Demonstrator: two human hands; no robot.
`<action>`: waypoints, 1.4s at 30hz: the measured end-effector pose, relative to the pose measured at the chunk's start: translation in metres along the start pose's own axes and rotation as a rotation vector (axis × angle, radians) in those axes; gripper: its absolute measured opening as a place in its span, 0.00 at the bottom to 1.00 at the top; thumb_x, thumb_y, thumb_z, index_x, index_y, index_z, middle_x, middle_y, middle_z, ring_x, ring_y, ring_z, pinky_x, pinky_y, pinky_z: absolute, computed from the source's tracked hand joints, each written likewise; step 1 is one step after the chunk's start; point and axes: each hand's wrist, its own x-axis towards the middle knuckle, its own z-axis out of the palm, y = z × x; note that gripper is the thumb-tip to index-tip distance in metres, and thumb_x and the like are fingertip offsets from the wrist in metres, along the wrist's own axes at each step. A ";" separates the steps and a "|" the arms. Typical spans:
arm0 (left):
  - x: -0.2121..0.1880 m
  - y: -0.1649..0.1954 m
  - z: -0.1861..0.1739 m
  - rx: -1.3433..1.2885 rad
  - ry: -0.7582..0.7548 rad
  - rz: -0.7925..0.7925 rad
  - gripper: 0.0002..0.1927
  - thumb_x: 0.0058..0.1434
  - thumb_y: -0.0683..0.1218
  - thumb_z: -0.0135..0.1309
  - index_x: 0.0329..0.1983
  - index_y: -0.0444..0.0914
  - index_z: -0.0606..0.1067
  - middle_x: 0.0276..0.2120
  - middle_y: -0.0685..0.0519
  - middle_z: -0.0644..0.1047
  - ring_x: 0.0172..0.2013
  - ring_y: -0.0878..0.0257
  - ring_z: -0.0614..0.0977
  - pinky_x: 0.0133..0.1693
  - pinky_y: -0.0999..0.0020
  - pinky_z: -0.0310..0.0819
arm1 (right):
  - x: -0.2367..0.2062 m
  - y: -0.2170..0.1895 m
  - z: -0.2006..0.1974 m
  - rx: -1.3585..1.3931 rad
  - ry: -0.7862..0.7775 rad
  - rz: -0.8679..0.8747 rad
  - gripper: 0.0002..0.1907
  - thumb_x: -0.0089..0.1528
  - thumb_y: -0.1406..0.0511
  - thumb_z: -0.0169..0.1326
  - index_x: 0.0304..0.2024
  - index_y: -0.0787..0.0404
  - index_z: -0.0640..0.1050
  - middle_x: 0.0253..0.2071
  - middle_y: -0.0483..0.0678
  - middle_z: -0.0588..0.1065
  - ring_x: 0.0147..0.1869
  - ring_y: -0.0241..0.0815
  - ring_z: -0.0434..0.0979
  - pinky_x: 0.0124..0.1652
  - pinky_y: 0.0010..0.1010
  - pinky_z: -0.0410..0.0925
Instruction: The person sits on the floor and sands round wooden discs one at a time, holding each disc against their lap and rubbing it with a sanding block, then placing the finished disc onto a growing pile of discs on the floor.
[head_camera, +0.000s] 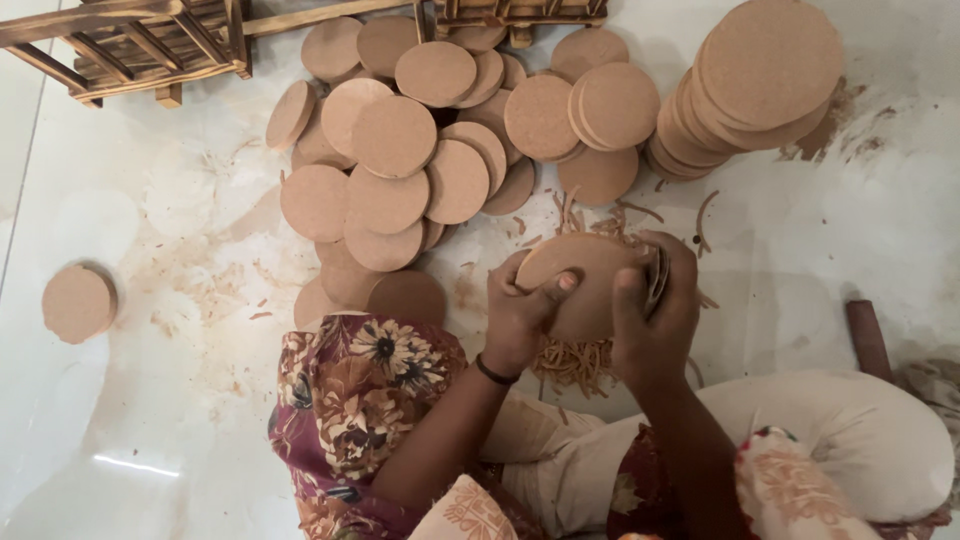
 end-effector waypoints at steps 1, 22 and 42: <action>-0.002 -0.002 0.003 -0.091 -0.045 0.038 0.26 0.61 0.49 0.67 0.55 0.26 0.76 0.43 0.47 0.81 0.41 0.62 0.82 0.44 0.66 0.80 | 0.003 0.005 0.001 0.172 -0.005 0.163 0.20 0.75 0.58 0.47 0.59 0.68 0.71 0.50 0.50 0.73 0.52 0.37 0.72 0.54 0.30 0.69; 0.065 0.028 -0.064 -0.189 0.504 0.291 0.17 0.73 0.55 0.51 0.45 0.35 0.72 0.29 0.57 0.69 0.27 0.68 0.68 0.26 0.73 0.64 | 0.001 0.043 0.022 0.288 -0.231 0.579 0.23 0.69 0.53 0.50 0.58 0.63 0.68 0.35 0.48 0.73 0.36 0.36 0.75 0.35 0.30 0.70; -0.048 0.118 -0.451 1.315 1.319 -0.137 0.54 0.54 0.62 0.70 0.74 0.38 0.54 0.71 0.31 0.53 0.68 0.30 0.57 0.64 0.39 0.60 | 0.021 0.130 0.004 -0.350 -0.285 0.451 0.21 0.68 0.63 0.58 0.57 0.69 0.69 0.34 0.47 0.67 0.33 0.34 0.65 0.31 0.31 0.63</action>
